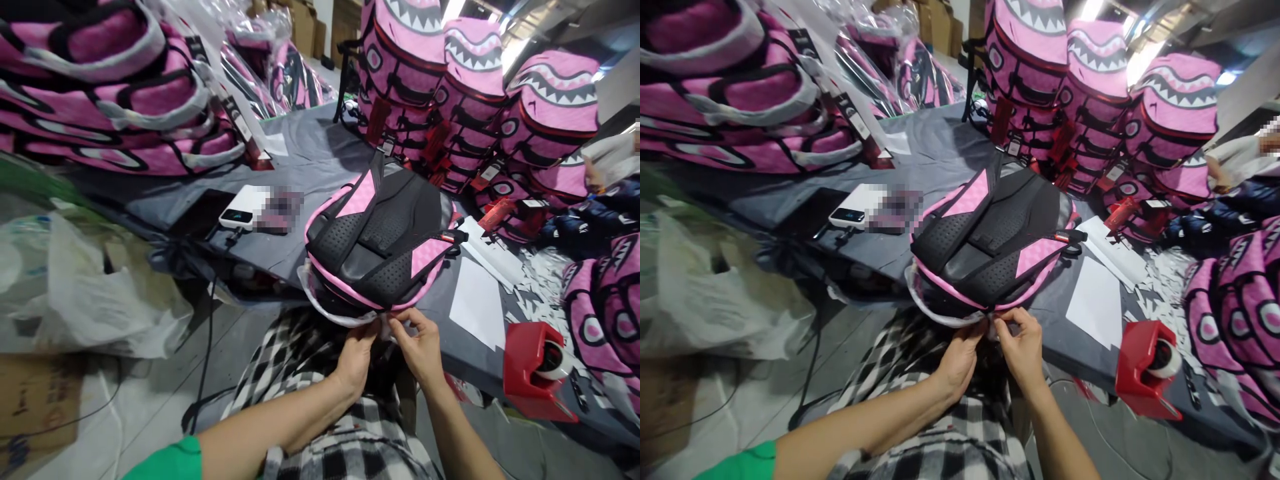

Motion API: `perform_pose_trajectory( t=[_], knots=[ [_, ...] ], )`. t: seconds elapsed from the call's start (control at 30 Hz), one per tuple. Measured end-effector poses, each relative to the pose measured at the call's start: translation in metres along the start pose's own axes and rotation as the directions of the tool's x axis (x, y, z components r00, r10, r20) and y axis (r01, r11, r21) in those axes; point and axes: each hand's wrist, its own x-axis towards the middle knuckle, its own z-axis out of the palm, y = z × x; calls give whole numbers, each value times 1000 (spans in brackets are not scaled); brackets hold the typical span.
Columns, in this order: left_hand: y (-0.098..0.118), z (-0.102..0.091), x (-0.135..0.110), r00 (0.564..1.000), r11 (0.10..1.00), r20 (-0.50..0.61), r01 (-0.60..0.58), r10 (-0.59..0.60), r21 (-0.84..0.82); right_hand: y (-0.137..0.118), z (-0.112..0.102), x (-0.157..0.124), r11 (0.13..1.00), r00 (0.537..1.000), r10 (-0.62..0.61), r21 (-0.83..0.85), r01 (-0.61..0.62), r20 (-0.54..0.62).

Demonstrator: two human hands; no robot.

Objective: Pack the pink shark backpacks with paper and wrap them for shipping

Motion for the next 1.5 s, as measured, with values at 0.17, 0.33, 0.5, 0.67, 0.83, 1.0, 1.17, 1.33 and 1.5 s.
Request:
perform_pose_trajectory(
  t=[0.17, 0.33, 0.5, 0.67, 0.83, 1.0, 1.17, 1.33, 1.5],
  knots=[
    [1, -9, -8, 994, 976, 66, 74, -89, 206, 3, -1, 0, 999, 1000, 19, -30, -19, -2],
    [7, -8, -5, 993, 999, 119, -8, 3, 36, 10, 1, 3, 998, 998, 56, 24, -56, -13],
    [-7, 2, 12, 988, 961, 138, 100, -66, -259, 13, 3, 5, 990, 992, 127, 59, -126, -11],
    [-13, 3, 5, 946, 923, 213, 295, -246, -246, 15, 2, 5, 991, 993, 116, 71, -115, -7],
    [-9, 0, 2, 849, 850, 332, 489, -412, -194, 23, -5, 9, 996, 998, 69, 52, -70, 13],
    [-7, -3, 4, 876, 885, 321, 429, -359, -180, 27, -9, 11, 986, 985, 134, 85, -144, 109],
    [-1, -2, 0, 942, 949, 174, 305, -288, -75, 21, 3, 0, 879, 938, 300, 333, -342, 171],
    [1, -5, 4, 958, 958, 82, 266, -275, 102, 48, -47, -25, 953, 953, 255, 208, -219, -166],
    [4, -9, 1, 947, 933, 3, 315, -320, 173, 82, -173, -75, 864, 715, 262, -172, -473, -648]
  ],
)
